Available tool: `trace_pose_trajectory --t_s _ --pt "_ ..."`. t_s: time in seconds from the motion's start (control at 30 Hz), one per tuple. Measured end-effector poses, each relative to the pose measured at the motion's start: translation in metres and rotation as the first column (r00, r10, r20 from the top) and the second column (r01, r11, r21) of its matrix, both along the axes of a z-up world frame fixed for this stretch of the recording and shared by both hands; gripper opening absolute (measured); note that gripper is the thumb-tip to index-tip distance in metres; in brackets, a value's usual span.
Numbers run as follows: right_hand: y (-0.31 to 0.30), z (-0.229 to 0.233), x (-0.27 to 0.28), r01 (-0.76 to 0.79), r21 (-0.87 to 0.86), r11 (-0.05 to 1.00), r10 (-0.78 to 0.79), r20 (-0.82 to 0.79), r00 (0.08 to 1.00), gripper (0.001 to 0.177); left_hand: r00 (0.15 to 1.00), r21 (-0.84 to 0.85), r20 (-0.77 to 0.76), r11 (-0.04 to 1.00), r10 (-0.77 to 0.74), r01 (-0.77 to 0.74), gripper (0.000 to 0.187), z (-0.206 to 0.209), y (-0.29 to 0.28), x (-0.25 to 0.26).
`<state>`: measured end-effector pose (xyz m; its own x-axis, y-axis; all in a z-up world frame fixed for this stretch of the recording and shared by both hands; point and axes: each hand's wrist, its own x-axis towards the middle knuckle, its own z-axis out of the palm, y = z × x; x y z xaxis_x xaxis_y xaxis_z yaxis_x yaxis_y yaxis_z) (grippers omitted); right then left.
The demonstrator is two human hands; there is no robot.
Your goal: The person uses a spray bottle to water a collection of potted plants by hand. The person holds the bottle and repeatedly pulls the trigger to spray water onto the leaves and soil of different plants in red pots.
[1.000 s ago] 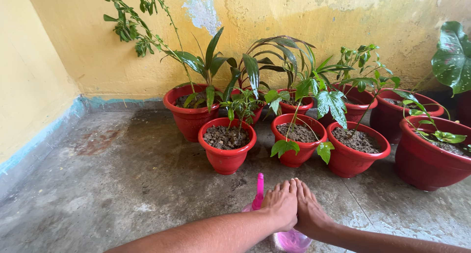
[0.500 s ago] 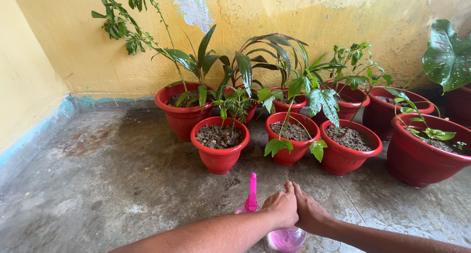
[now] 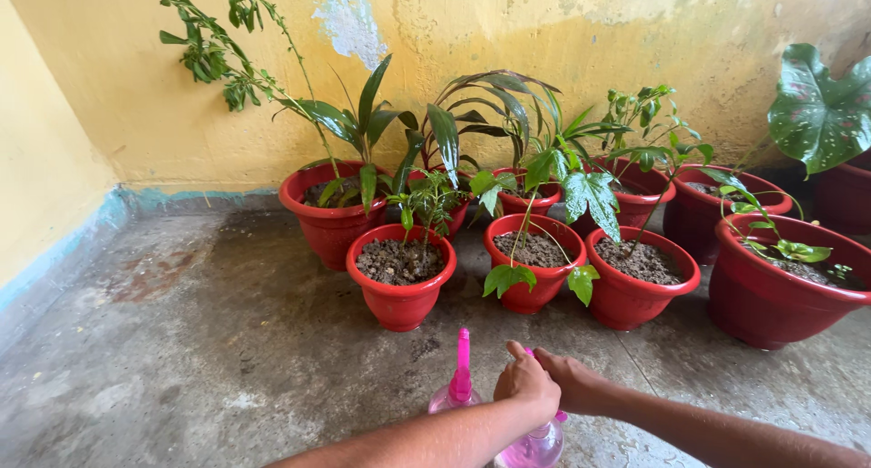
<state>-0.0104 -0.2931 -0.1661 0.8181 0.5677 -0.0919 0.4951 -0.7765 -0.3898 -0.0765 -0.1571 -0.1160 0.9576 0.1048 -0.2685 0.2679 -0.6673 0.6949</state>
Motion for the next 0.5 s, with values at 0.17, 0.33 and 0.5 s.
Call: trace_pose_trajectory --t_s 0.17,0.33,0.5 --pt "0.008 -0.019 -0.024 0.300 0.253 0.920 -0.226 -0.282 0.932 0.058 0.986 -0.177 -0.033 0.970 0.161 -0.165 0.057 -0.009 -0.007 0.007" --pt "-0.012 -0.034 -0.027 0.138 0.472 0.870 0.070 -0.397 0.915 0.054 0.997 -0.063 -0.014 0.995 0.080 -0.080 0.058 -0.015 0.002 0.008" --pt "-0.020 -0.035 -0.039 0.257 0.131 0.958 -0.240 -0.133 0.962 0.055 1.000 -0.027 0.024 1.000 0.014 -0.014 0.058 -0.020 0.006 0.009"
